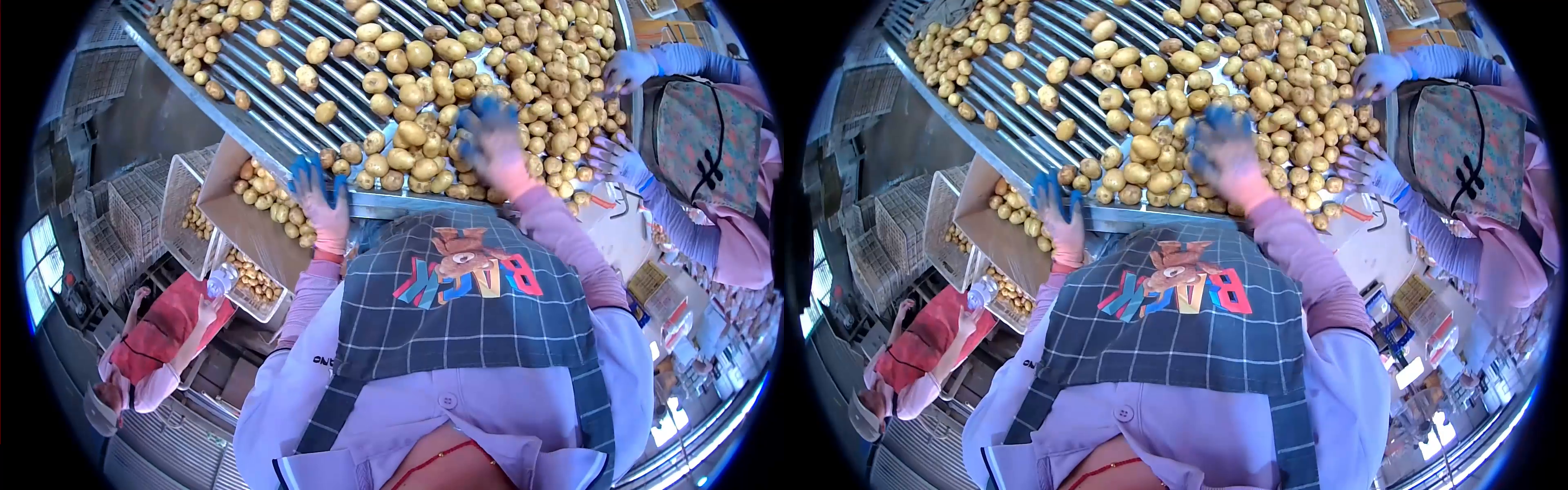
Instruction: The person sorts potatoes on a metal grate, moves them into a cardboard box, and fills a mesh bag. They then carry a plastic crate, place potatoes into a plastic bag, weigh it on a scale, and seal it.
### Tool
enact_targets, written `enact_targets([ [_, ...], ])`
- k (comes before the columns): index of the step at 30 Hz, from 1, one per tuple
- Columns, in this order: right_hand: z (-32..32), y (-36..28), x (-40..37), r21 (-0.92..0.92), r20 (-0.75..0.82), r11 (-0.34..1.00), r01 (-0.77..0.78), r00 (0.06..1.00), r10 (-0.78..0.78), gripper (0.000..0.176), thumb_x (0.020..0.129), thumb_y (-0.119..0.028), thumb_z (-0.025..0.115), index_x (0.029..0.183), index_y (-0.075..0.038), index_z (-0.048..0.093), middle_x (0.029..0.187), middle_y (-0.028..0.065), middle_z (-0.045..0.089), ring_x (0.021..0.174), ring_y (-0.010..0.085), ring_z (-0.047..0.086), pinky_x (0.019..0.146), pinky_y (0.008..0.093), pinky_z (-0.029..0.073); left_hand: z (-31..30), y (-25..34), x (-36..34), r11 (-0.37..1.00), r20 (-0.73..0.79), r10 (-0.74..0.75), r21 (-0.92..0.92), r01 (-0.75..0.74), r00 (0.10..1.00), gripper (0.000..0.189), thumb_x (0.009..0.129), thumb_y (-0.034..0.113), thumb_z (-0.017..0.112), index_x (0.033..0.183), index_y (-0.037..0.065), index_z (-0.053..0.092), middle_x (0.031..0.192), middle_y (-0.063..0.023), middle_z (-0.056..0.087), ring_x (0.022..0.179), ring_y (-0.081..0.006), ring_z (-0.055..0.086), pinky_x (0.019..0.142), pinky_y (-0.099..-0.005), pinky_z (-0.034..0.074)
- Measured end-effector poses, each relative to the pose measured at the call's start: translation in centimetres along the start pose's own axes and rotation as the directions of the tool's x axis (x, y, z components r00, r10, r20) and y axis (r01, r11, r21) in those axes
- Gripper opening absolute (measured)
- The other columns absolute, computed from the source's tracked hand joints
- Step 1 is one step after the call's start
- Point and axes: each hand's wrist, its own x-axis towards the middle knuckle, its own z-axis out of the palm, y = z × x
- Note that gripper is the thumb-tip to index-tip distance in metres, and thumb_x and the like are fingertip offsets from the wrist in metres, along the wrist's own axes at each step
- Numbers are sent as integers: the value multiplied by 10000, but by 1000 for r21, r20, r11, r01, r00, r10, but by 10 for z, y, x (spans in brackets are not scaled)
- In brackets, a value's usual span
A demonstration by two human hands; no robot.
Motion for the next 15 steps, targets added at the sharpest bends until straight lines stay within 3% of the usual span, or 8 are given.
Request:
enact_targets([
  [3, 32, 20, -38, 9, 71, 982, 191, 979, -191, 522, 857, -393, 589, 1319, -165, 508, 1441, 138, 385, 1370, 337, 301, 1141, 544, 175, 4, 53, 0, 962, 226, 229, -199, -185, 947, 681, 796, 307, 681, 1385, 69, 436, 1436, -219, 364, 1352, -379, 307, 1135, -499, 170],
  [4, 40, 35, -35, -25, 29, 985, 171, 985, -170, 524, 853, -412, 593, 1305, -159, 513, 1417, 117, 421, 1362, 312, 318, 1150, 529, 161, 7, 74, -2, 922, 421, 268, 148, -357, 867, 738, 780, 387, 681, 1395, 78, 412, 1410, -236, 378, 1320, -382, 345, 1121, -503, 200],
  [6, 40, 54, -18, -186, -19, 981, -49, 999, 46, 512, 847, -389, 597, 1297, -157, 520, 1396, 101, 447, 1350, 290, 335, 1150, 519, 161, 22, 90, -5, 932, 365, 310, 68, -357, 878, 802, 753, 439, 694, 1422, 131, 378, 1419, -247, 354, 1293, -416, 365, 1103, -521, 236],
  [8, 46, 65, 4, -200, -192, 974, -108, 979, 69, 481, 831, -338, 611, 1262, -134, 548, 1364, 100, 478, 1327, 309, 361, 1136, 530, 174, 29, 95, 4, 950, 478, 307, -99, -297, 823, 693, 790, 395, 675, 1389, 132, 448, 1441, -237, 358, 1323, -400, 345, 1131, -482, 212],
  [10, 54, 56, 20, -188, -242, 965, -182, 961, 134, 471, 807, -298, 624, 1240, -121, 570, 1359, 117, 487, 1320, 332, 371, 1131, 524, 181, 35, 88, 32, 896, 330, 415, -307, -319, 848, 497, 795, 275, 692, 1250, 103, 587, 1318, -190, 521, 1255, -347, 455, 1087, -438, 315],
  [12, 69, 38, 26, 62, -351, 941, -333, 875, 333, 478, 802, -285, 623, 1240, -98, 575, 1371, 140, 476, 1317, 351, 371, 1138, 508, 177, 37, 98, 78, 934, 58, 163, -330, -135, 985, 488, 778, 282, 713, 1215, 96, 600, 1244, -193, 573, 1163, -368, 532, 1020, -422, 399],
  [14, 92, 20, 13, 131, -420, 933, -335, 834, 359, 526, 847, -283, 580, 1312, -49, 506, 1394, 175, 447, 1330, 361, 351, 1146, 492, 175, 61, 98, 130, 997, -216, 40, -58, -54, 975, 507, 743, 327, 732, 1163, 69, 615, 1137, -197, 628, 1070, -365, 592, 939, -424, 458],
  [15, 94, 16, 6, 109, -415, 940, -324, 844, 339, 522, 861, -280, 561, 1322, -46, 494, 1400, 176, 441, 1327, 363, 352, 1148, 490, 172, 65, 95, 150, 991, 40, -60, -118, 65, 997, 542, 712, 354, 743, 1161, 80, 616, 1116, -185, 640, 1061, -351, 599, 933, -422, 462],
])
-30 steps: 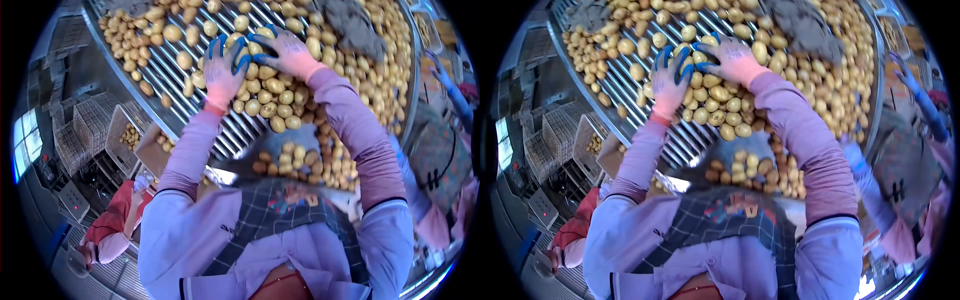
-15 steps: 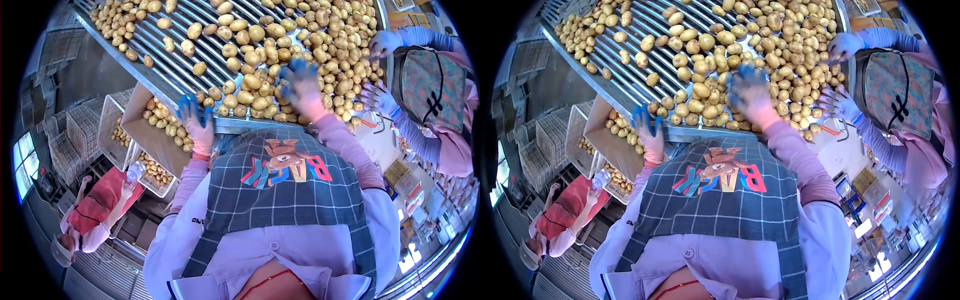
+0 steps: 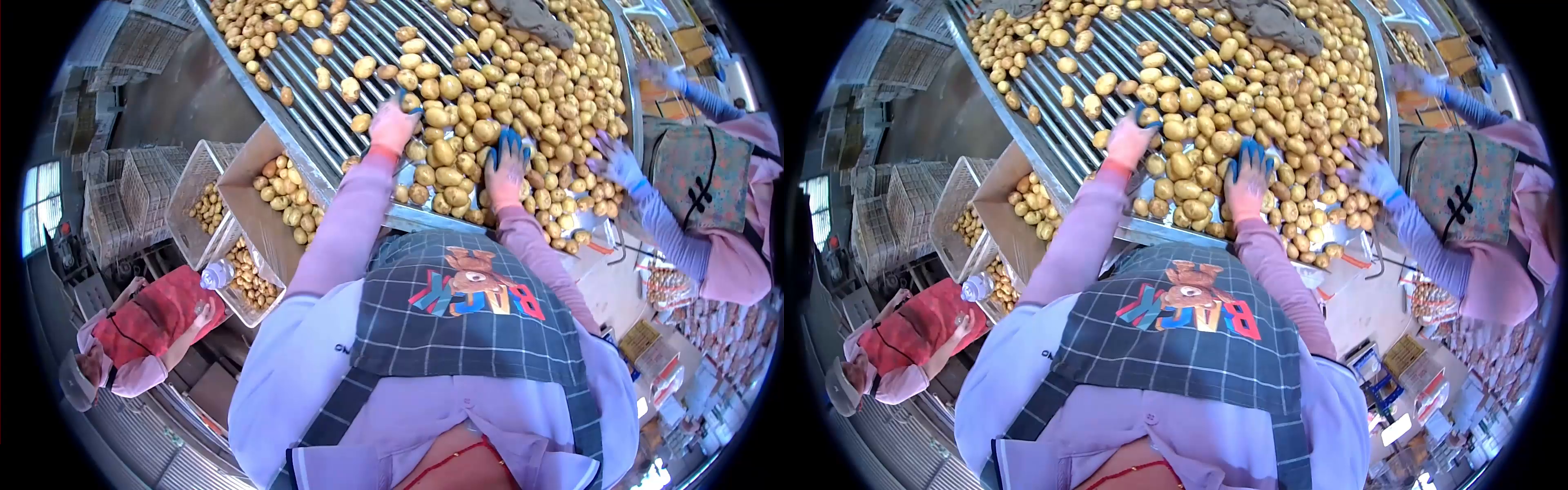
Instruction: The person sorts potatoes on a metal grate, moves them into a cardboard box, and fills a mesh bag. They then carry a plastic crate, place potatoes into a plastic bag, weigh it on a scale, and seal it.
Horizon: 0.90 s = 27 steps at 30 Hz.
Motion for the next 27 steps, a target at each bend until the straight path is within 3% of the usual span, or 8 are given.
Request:
enact_targets([
  [3, -9, 12, -8, 16, 66, 994, 107, 992, -108, 500, 896, -272, 513, 1343, -51, 473, 1412, 173, 429, 1318, 366, 360, 1152, 483, 172, -12, -16, 28, 990, 179, -89, -97, 107, 980, 583, 674, 351, 779, 1148, 52, 619, 1000, -163, 681, 974, -296, 652, 881, -379, 502],
  [7, -42, 26, -5, 88, 184, 983, 161, 967, -175, 494, 889, -238, 539, 1356, -94, 472, 1416, 153, 430, 1297, 346, 395, 1149, 469, 198, -109, -102, 23, 800, -516, -233, -584, -140, 824, 393, 717, 85, 782, 1074, -5, 644, 923, -93, 688, 843, -177, 651, 813, -298, 512],
  [8, -44, 30, -11, 95, 178, 981, 170, 967, -184, 497, 885, -236, 542, 1357, -97, 471, 1416, 151, 430, 1295, 344, 399, 1149, 470, 199, -162, -110, 6, 909, -602, -367, -396, 134, 710, 346, 732, 57, 767, 1048, -16, 647, 930, -78, 683, 841, -160, 633, 809, -303, 509],
  [10, -44, 33, -16, 81, 156, 976, 202, 965, -213, 514, 884, -215, 554, 1381, -129, 455, 1423, 137, 425, 1301, 323, 400, 1141, 468, 219, -235, -172, -9, 960, -829, -257, -280, 30, 497, 318, 768, 72, 774, 1033, -38, 638, 963, -60, 668, 812, -143, 604, 778, -300, 509],
  [15, -37, 25, -11, 35, 173, 981, 190, 966, -194, 517, 882, -220, 535, 1375, -90, 447, 1436, 129, 418, 1318, 309, 385, 1150, 470, 196, -367, -298, -72, 940, -938, -53, 69, 335, 341, 481, 699, 193, 845, 1072, -34, 643, 971, -68, 679, 832, -147, 605, 815, -295, 493],
  [23, -36, 25, -8, 40, 154, 984, 172, 972, -176, 527, 872, -197, 554, 1380, -104, 446, 1434, 125, 423, 1313, 307, 391, 1152, 464, 189, -384, -333, -163, 499, -917, -355, -22, 867, 181, 598, 761, 456, 699, 1128, -14, 642, 1096, -200, 661, 1006, -346, 624, 884, -406, 478],
  [25, -38, 21, -8, 46, 155, 985, 163, 973, -169, 510, 869, -201, 556, 1362, -105, 465, 1422, 129, 431, 1297, 310, 407, 1151, 470, 192, -374, -371, -182, 95, -728, -684, -19, 995, 52, 520, 790, 434, 647, 1068, -4, 679, 1088, -192, 669, 1037, -320, 624, 895, -398, 472],
  [27, -42, 14, -7, 41, 168, 991, 127, 977, -132, 499, 877, -196, 548, 1361, -102, 466, 1425, 132, 427, 1293, 314, 409, 1149, 470, 194, -362, -532, -229, 119, -303, -953, -380, 918, -2, 486, 793, 423, 643, 978, -22, 704, 1054, -188, 682, 1051, -305, 627, 914, -395, 467],
])
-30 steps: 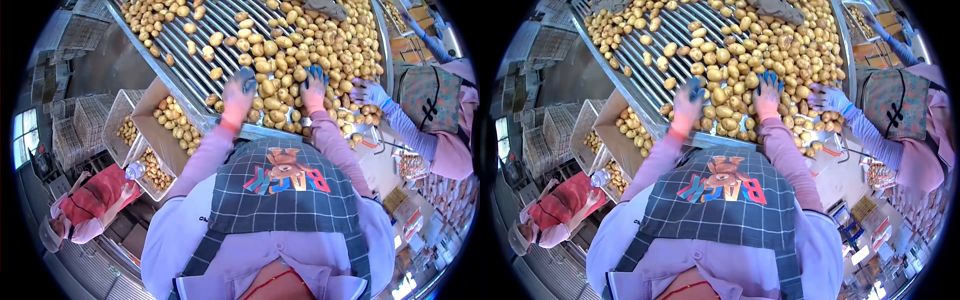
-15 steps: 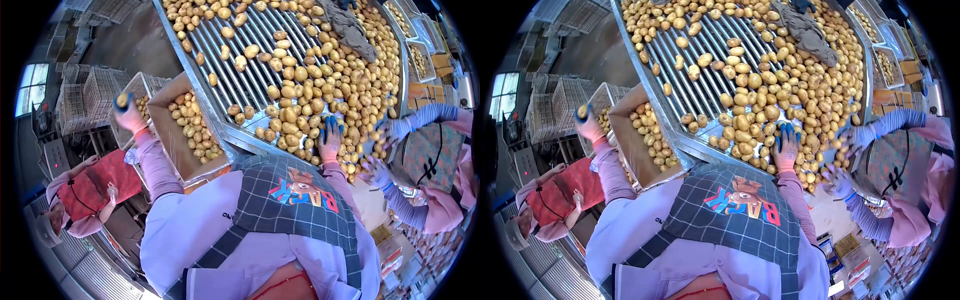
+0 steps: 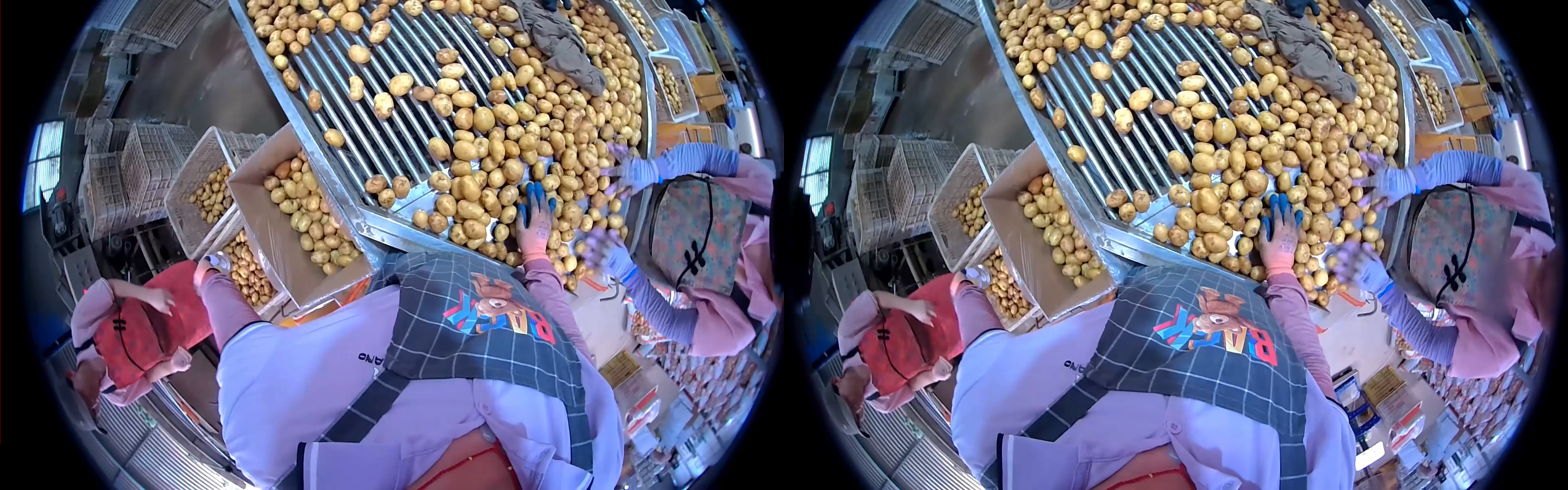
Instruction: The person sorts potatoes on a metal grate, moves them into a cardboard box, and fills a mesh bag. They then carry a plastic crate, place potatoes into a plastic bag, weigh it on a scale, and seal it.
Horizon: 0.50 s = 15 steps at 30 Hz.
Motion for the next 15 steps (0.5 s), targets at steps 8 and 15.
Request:
enact_targets([
  [8, -49, -85, 5, 160, 217, 906, 392, 881, -420, 469, 849, -194, 584, 1312, -181, 511, 1395, 126, 436, 1286, 389, 385, 1096, 552, 265, 153, 116, -410, 380, 44, 925, -135, -915, 378, 568, 783, 340, 730, 1134, -72, 556, 1138, -233, 592, 1026, -385, 553, 961, -430, 400],
  [15, -4, 79, 20, -153, -132, 985, -80, 989, 60, 403, 872, -176, 537, 1273, -187, 571, 1299, 157, 540, 1197, 353, 492, 1057, 442, 362, 217, 54, -618, -65, 453, 812, -556, -829, -367, 450, 806, 340, 666, 1179, 90, 632, 1287, -187, 537, 1222, -381, 447, 1056, -500, 302],
])
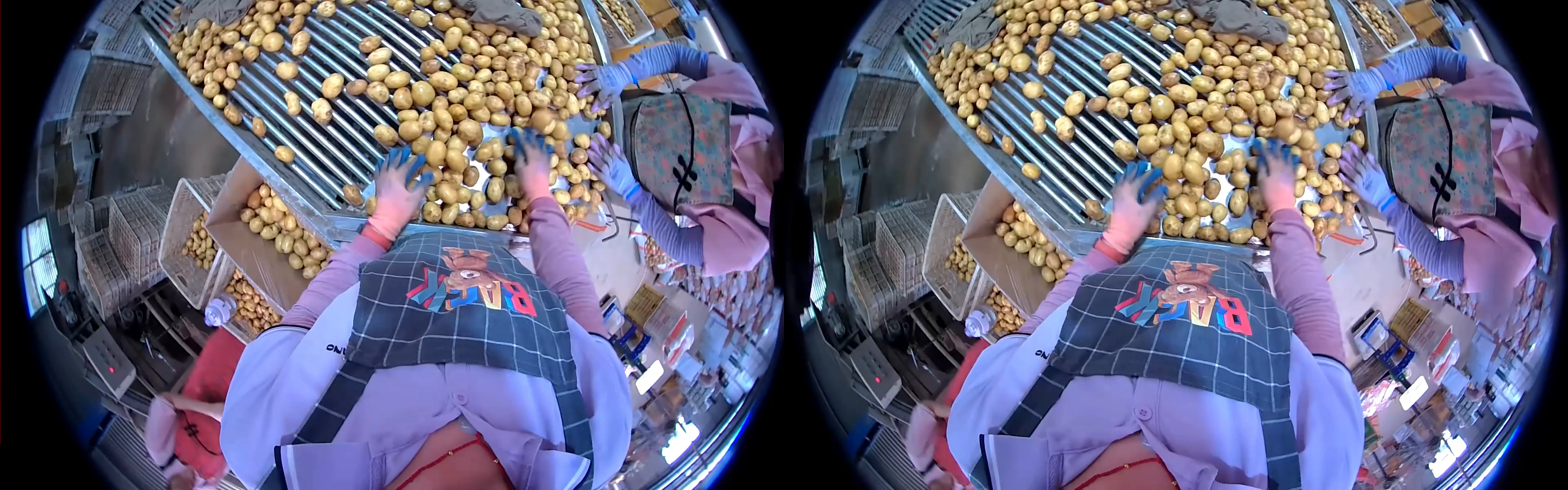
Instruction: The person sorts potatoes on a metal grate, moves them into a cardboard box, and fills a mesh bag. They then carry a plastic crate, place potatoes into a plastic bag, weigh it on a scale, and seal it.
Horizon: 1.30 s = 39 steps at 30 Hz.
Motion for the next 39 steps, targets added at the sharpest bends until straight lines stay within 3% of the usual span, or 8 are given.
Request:
enact_targets([
  [19, 12, -138, 186, 47, 496, 999, 27, 867, -47, 304, 842, -215, 555, 1117, -95, 604, 1118, 175, 640, 1002, 312, 639, 843, 429, 507, 13, 1, 148, 891, 231, -112, 454, -5, 966, 522, 741, 350, 688, 1177, 88, 572, 1053, -204, 620, 976, -351, 612, 836, -436, 490],
  [23, 3, -110, 175, 765, 422, 522, -377, 906, 36, 372, 845, -270, 657, 1158, -70, 623, 964, 101, 670, 742, 191, 639, 693, 318, 512, -11, 8, 153, 942, 316, -268, 286, 178, 910, 539, 738, 444, 715, 1096, 53, 623, 1000, -141, 664, 912, -308, 646, 774, -398, 513],
  [26, -32, -101, 148, 833, 552, 26, -553, 833, 40, 377, 923, -273, 588, 1225, -47, 593, 1035, 64, 635, 767, 130, 595, 704, 235, 477, -1, -42, 127, 1, 494, -370, -847, 532, 787, 386, 862, 310, 644, 1155, 65, 588, 1015, -62, 649, 898, -228, 640, 766, -316, 527],
  [29, -78, -123, 99, 863, 506, 120, -491, 838, -205, 385, 986, -228, 487, 1313, -27, 527, 1176, 88, 616, 969, 145, 612, 862, 259, 482, -10, -22, 73, 913, 187, 92, -407, -8, 978, 464, 948, 371, 492, 1284, 53, 465, 1331, -181, 495, 1175, -296, 523, 954, -446, 462],
  [31, -58, -103, 73, 741, 430, 615, -269, 894, -127, 346, 969, -158, 509, 1276, -3, 550, 1184, 91, 620, 1014, 148, 615, 907, 269, 474, -27, -4, 47, -620, 540, 53, -641, 452, 840, 458, 976, 372, 410, 1297, 51, 464, 1376, -197, 460, 1255, -309, 466, 1026, -476, 394],
  [35, -59, -107, 44, 829, 305, 442, -343, 939, 156, 269, 883, -114, 612, 1137, -34, 648, 1065, 101, 679, 928, 156, 646, 835, 271, 496, -12, -6, 5, 95, 337, -239, -925, 367, 911, 526, 938, 390, 522, 1280, -6, 469, 1154, -165, 594, 984, -260, 632, 803, -366, 555],
  [36, -73, -121, 40, 826, 314, 464, -318, 945, 89, 272, 874, -114, 620, 1133, -38, 651, 1067, 95, 678, 938, 159, 645, 844, 279, 496, -32, 5, 3, -707, 655, -103, -577, 408, 749, 499, 935, 375, 542, 1252, -6, 490, 1110, -151, 612, 874, -220, 643, 760, -329, 563],
  [39, -96, -171, 30, 827, 228, 556, -87, 955, -189, 369, 810, -198, 708, 1155, -83, 648, 1148, 125, 647, 1071, 244, 611, 946, 347, 467, -27, -5, -3, -690, 620, 299, -384, 613, 726, 493, 951, 422, 516, 1266, 44, 494, 1094, -128, 615, 862, -205, 637, 747, -351, 563],
])
